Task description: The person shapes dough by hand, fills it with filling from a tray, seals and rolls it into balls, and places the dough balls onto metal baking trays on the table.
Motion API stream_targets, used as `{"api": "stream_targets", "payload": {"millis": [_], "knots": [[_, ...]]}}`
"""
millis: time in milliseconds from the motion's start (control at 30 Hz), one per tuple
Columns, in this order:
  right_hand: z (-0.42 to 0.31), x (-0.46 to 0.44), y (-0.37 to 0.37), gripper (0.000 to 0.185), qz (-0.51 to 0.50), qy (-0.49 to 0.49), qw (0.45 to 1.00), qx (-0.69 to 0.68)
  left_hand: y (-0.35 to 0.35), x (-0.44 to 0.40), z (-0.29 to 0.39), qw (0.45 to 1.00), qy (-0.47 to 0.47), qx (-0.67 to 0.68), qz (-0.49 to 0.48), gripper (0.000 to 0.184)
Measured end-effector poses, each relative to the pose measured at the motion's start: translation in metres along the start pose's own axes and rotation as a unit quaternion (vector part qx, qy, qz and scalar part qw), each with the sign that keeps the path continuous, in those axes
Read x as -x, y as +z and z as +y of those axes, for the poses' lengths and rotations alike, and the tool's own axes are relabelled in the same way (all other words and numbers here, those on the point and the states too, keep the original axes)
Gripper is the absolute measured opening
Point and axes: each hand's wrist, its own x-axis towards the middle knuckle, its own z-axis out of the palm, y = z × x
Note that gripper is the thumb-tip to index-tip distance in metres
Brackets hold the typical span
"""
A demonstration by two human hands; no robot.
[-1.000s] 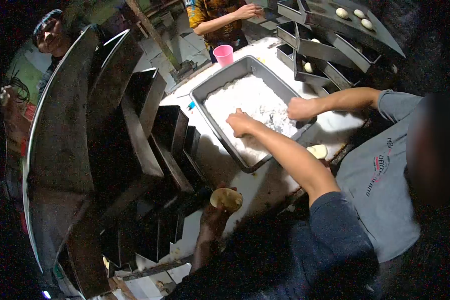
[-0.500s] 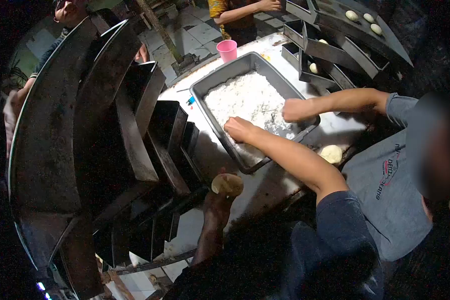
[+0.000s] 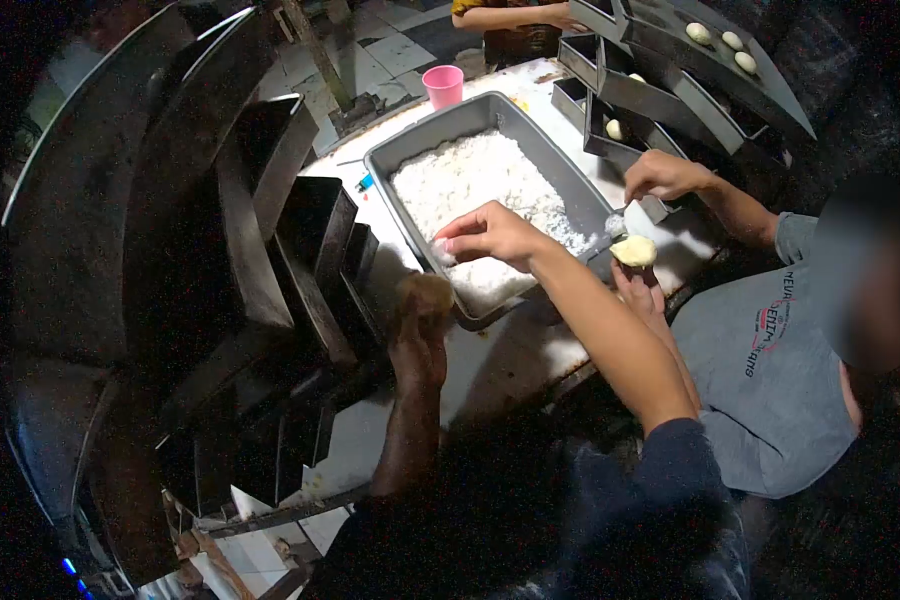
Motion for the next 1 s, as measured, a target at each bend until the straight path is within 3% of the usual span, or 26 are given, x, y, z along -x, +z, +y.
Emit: {"api": "stream_targets", "payload": {"millis": [67,100,133,200,267,333,367,400,467,500,533,600,633,667,733,800,833,867,900,933,967,1000], "knots": [[0.003,0.019,0.023,0.023,-0.003,-0.071,0.997,-0.027,-0.003,-0.008,-0.007,0.997,-0.016,0.059,-0.037,0.04],[-0.003,0.034,0.04,0.023,0.053,-0.131,0.973,0.181,0.008,-0.003,-0.001,0.997,-0.052,0.051,0.003,0.04],[-0.009,0.049,0.054,0.023,0.105,-0.184,0.9,0.38,0.008,-0.003,-0.004,0.997,-0.055,0.053,0.003,0.04],[0.03,0.052,0.058,0.023,0.087,-0.256,0.782,0.561,0.006,-0.002,-0.006,0.996,-0.053,0.072,-0.025,0.039],[0.032,0.076,0.077,0.023,0.039,-0.276,0.794,0.54,0.0,-0.001,-0.006,0.992,-0.056,0.091,-0.071,0.039],[0.02,0.097,0.105,0.029,0.13,-0.338,0.646,0.672,-0.007,0.004,-0.008,0.986,-0.055,0.11,-0.116,0.038],[0.026,0.105,0.108,0.037,0.051,-0.238,0.672,0.699,-0.009,0.008,-0.011,0.988,-0.05,0.1,-0.109,0.038],[0.025,0.112,0.109,0.037,0.049,-0.238,0.673,0.698,-0.009,0.016,-0.009,0.99,-0.045,0.088,-0.1,0.037],[0.023,0.122,0.106,0.043,0.02,-0.269,0.768,0.581,-0.016,0.026,-0.008,0.991,-0.049,0.095,-0.085,0.038],[0.026,0.117,0.098,0.043,-0.038,-0.29,0.858,0.422,-0.018,0.033,-0.008,0.991,-0.055,0.098,-0.07,0.04],[0.026,0.119,0.085,0.043,-0.068,-0.117,0.935,0.329,-0.019,0.044,-0.008,0.991,-0.054,0.098,-0.07,0.04],[0.034,0.129,0.102,0.04,0.152,-0.248,0.944,0.155,-0.016,0.07,-0.002,0.99,0.015,0.126,-0.068,0.042],[0.037,0.139,0.108,0.034,0.224,-0.265,0.928,0.135,-0.014,0.081,-0.001,0.99,0.02,0.123,-0.069,0.042],[0.04,0.147,0.112,0.034,0.223,-0.268,0.928,0.131,-0.012,0.094,0.002,0.99,0.028,0.117,-0.076,0.044],[0.052,0.165,0.118,0.029,0.146,-0.064,0.984,-0.076,-0.012,0.118,0.0,0.99,0.039,0.104,-0.088,0.045],[0.075,0.177,0.124,0.034,0.15,-0.078,0.979,-0.116,-0.016,0.14,-0.012,0.993,0.072,0.01,-0.098,0.047],[0.087,0.181,0.129,0.036,0.21,-0.145,0.966,-0.037,-0.027,0.146,-0.025,0.973,0.147,-0.131,-0.123,0.049],[0.097,0.184,0.136,0.039,0.266,-0.211,0.94,0.04,-0.029,0.158,-0.029,0.971,0.151,-0.139,-0.121,0.049],[0.071,0.205,0.156,0.04,0.282,-0.262,0.912,0.139,-0.028,0.171,-0.028,0.885,0.293,-0.344,-0.112,0.054],[0.052,0.225,0.17,0.04,0.277,-0.261,0.915,0.131,-0.03,0.184,-0.026,0.736,0.412,-0.528,-0.096,0.06],[0.037,0.243,0.183,0.032,0.29,-0.302,0.874,0.249,-0.036,0.197,-0.021,0.659,0.446,-0.588,-0.145,0.074],[0.028,0.257,0.195,0.024,0.298,-0.335,0.817,0.362,-0.036,0.216,-0.012,0.656,0.441,-0.596,-0.141,0.074]]}}
